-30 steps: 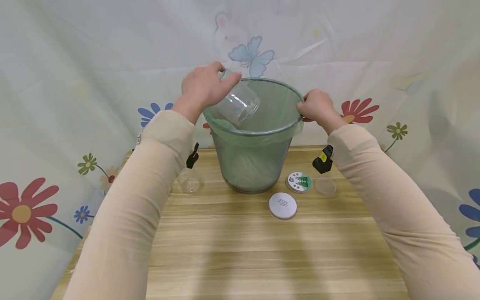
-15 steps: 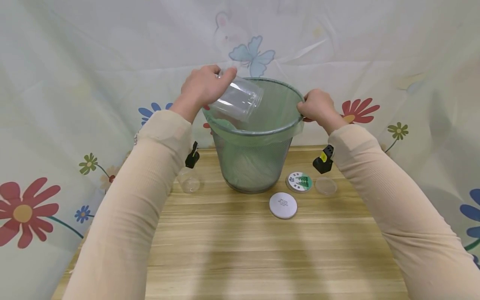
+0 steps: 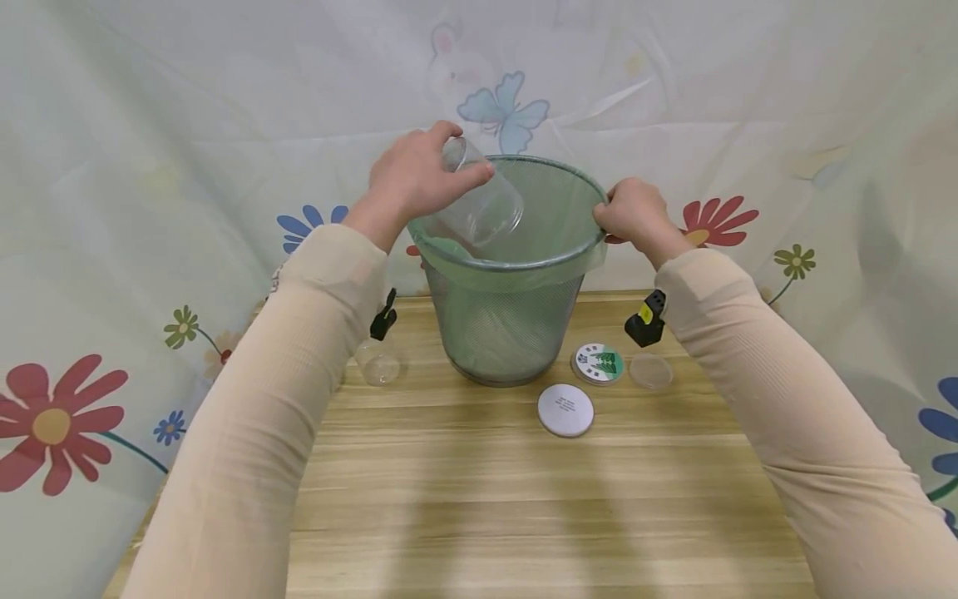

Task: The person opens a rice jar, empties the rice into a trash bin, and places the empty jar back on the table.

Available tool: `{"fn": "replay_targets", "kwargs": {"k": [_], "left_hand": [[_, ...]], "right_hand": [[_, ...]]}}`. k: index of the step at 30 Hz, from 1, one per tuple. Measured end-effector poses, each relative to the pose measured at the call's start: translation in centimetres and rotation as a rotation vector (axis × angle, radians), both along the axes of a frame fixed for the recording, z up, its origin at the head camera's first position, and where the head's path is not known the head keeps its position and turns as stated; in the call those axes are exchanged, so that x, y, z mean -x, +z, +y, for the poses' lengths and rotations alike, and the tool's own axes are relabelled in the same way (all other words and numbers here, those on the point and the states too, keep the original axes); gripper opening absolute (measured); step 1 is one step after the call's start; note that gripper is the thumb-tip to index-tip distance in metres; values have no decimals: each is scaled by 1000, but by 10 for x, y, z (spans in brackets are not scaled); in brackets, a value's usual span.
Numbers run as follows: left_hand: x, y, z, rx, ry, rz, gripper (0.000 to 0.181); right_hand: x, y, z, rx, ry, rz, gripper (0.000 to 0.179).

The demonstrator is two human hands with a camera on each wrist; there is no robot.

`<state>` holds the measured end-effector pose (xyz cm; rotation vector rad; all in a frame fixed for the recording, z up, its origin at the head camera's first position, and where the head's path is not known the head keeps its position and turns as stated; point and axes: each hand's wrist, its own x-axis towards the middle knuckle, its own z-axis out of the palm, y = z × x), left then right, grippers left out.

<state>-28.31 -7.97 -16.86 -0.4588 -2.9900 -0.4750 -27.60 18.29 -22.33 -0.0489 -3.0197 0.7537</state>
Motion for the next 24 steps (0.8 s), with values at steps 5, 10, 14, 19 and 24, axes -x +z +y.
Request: {"fn": "replay_targets", "kwargs": {"k": [5, 10, 14, 19, 24], "left_hand": [[-1, -1, 5, 18, -51, 25, 85], [-2, -2, 8, 23, -98, 29, 92], [-1, -4, 8, 11, -143, 42, 92], [0, -6, 6, -2, -212, 53, 86], [-1, -7, 6, 3, -224, 46, 85]], "right_hand": [[0, -1, 0, 8, -2, -3, 32], [0, -1, -1, 29, -5, -3, 31], [0, -1, -1, 32, -6, -1, 31], [0, -1, -1, 27, -7, 0, 31], [0, -1, -1, 34, -9, 1, 32]]}}
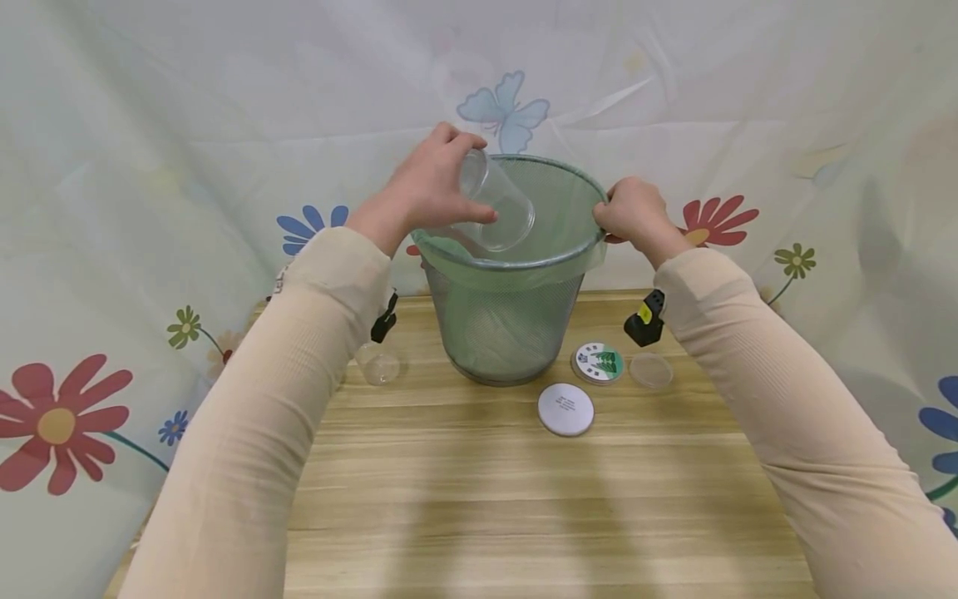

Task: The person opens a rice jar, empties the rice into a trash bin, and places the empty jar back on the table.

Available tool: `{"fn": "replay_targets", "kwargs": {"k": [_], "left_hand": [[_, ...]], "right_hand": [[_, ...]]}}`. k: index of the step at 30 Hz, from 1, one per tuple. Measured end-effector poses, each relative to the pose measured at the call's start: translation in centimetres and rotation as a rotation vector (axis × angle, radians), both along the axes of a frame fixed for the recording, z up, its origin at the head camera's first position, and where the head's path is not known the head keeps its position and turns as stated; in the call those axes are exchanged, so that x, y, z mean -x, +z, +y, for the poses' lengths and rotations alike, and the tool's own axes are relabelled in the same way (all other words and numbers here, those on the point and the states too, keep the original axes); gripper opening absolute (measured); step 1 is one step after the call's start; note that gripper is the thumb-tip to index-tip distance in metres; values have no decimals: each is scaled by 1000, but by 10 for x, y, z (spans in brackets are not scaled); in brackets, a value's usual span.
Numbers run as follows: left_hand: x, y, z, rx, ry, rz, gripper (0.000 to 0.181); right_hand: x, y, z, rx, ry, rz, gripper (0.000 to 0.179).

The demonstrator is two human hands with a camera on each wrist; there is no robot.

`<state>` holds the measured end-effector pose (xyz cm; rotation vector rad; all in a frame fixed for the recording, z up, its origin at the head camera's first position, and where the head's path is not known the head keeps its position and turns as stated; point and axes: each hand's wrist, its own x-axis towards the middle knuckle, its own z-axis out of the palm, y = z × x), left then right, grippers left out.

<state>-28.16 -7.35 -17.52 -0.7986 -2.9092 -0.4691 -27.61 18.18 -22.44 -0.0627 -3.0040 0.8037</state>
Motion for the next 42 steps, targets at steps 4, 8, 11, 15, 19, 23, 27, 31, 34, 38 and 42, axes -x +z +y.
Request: {"fn": "replay_targets", "kwargs": {"k": [4, 8, 11, 15, 19, 23, 27, 31, 34, 38, 42], "left_hand": [[0, 0, 2, 0, 11, -11, 83], [1, -1, 2, 13, 38, -7, 75], [2, -1, 2, 39, 87, -13, 70], [1, 1, 2, 62, 157, -34, 73], [-1, 5, 3, 47, 222, -68, 77], [-5, 9, 2, -38, 288, -163, 78], [-9, 11, 0, -124, 339, -257, 80], [-11, 11, -1, -138, 374, -290, 89], [-11, 10, -2, -144, 382, -308, 95], [-11, 10, -4, -150, 363, -328, 98], [-12, 10, -7, -153, 326, -336, 97]], "right_hand": [[0, -1, 0, 14, 1, 1, 32], [0, -1, 0, 12, 4, 2, 32], [0, -1, 0, 2, 8, 6, 32], [0, -1, 0, -1, 14, 14, 31], [-1, -2, 0, -2, 16, 20, 32], [-1, -2, 0, -11, 13, 23, 31], [0, -1, -1, -26, 9, 28, 31], [0, -1, -1, -33, 5, 27, 30], [0, 0, -1, -31, 2, 23, 31], [0, 0, -1, -32, 1, 21, 31], [0, 0, -2, -40, 1, 23, 31]]}}
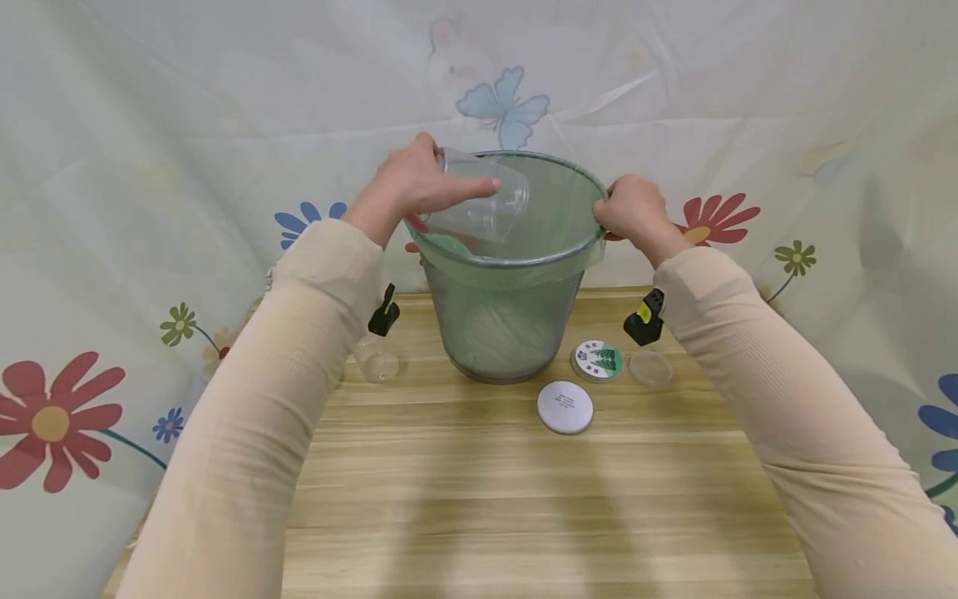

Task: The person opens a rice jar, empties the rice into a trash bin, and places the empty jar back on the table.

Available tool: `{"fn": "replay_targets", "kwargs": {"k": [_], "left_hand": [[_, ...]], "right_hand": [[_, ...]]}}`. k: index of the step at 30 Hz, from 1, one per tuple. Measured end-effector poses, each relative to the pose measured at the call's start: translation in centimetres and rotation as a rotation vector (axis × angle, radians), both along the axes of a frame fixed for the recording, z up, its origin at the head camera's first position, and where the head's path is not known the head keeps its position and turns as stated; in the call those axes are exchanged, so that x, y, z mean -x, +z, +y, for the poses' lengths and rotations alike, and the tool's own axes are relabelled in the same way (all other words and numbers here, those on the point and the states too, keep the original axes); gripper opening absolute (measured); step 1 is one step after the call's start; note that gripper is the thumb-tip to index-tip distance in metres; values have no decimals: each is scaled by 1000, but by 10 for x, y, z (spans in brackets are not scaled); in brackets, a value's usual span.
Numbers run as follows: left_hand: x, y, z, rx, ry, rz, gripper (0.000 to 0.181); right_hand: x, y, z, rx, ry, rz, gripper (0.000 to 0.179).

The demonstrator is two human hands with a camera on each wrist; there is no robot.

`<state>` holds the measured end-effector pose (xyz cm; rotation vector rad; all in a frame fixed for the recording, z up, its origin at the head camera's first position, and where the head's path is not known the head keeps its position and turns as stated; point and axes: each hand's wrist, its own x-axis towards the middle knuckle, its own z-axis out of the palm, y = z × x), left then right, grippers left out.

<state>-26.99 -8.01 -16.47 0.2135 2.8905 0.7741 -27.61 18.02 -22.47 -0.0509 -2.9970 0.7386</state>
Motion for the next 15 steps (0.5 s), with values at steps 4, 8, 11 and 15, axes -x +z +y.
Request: {"fn": "replay_targets", "kwargs": {"k": [4, 8, 11, 15], "left_hand": [[0, 1, -1, -11, -31, -16, 101], [0, 1, -1, -26, -44, -17, 102], [0, -1, 0, -4, -61, 11, 102], [3, -5, 1, 49, -84, 51, 103]], "right_hand": [[-1, 0, 0, 0, 2, 2, 31], [-1, 0, 0, 11, 2, 4, 30], [-1, 0, 0, 14, 2, 5, 30], [-1, -1, 0, 12, 3, 4, 30]]}}
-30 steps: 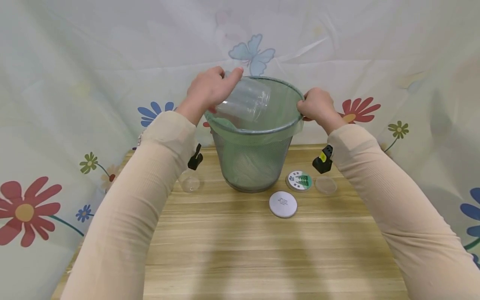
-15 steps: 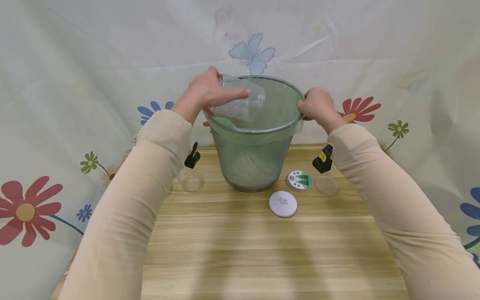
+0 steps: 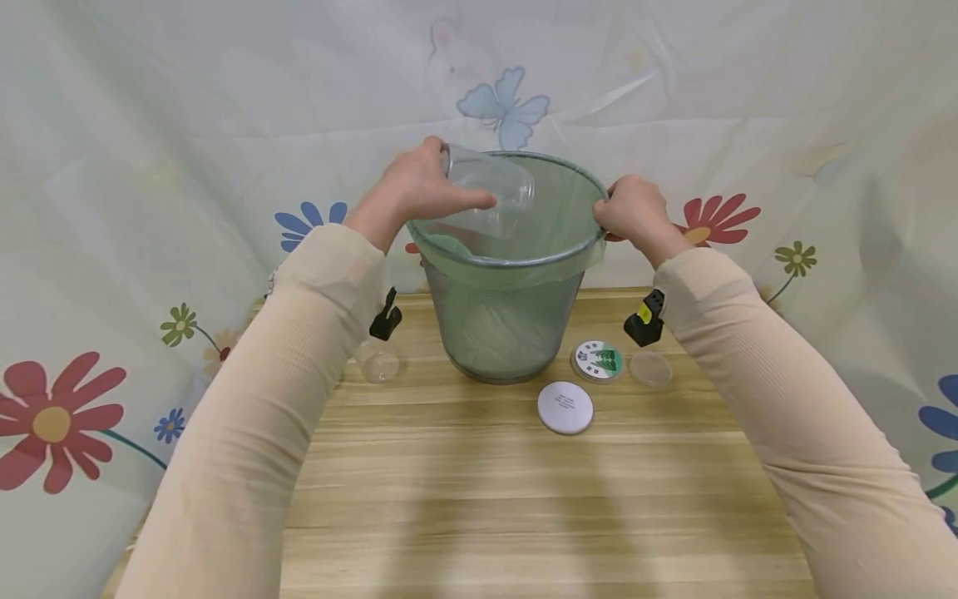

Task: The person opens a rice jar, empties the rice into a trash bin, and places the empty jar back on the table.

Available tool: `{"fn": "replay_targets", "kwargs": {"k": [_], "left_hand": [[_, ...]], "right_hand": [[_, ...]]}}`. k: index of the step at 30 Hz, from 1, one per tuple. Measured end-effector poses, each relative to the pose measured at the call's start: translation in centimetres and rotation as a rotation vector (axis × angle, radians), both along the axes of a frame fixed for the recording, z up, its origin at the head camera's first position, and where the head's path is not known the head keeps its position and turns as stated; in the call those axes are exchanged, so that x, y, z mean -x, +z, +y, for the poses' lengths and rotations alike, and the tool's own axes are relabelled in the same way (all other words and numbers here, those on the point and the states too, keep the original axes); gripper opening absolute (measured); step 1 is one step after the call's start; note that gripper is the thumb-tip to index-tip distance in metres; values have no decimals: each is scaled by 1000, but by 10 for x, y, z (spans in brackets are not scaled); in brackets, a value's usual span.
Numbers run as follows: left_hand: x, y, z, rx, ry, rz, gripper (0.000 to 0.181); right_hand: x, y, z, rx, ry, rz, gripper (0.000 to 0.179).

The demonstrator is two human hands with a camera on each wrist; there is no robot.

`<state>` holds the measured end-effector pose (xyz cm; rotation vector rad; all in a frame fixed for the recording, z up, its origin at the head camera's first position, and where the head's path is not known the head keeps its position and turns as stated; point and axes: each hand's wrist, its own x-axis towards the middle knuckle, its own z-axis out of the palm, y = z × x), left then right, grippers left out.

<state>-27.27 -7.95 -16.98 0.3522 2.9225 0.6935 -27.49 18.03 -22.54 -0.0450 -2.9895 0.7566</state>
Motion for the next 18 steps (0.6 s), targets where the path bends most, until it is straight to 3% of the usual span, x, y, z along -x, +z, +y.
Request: {"fn": "replay_targets", "kwargs": {"k": [18], "left_hand": [[0, -2, 1, 7, 87, -38, 96]], "right_hand": [[-1, 1, 0, -1, -10, 3, 30]]}}
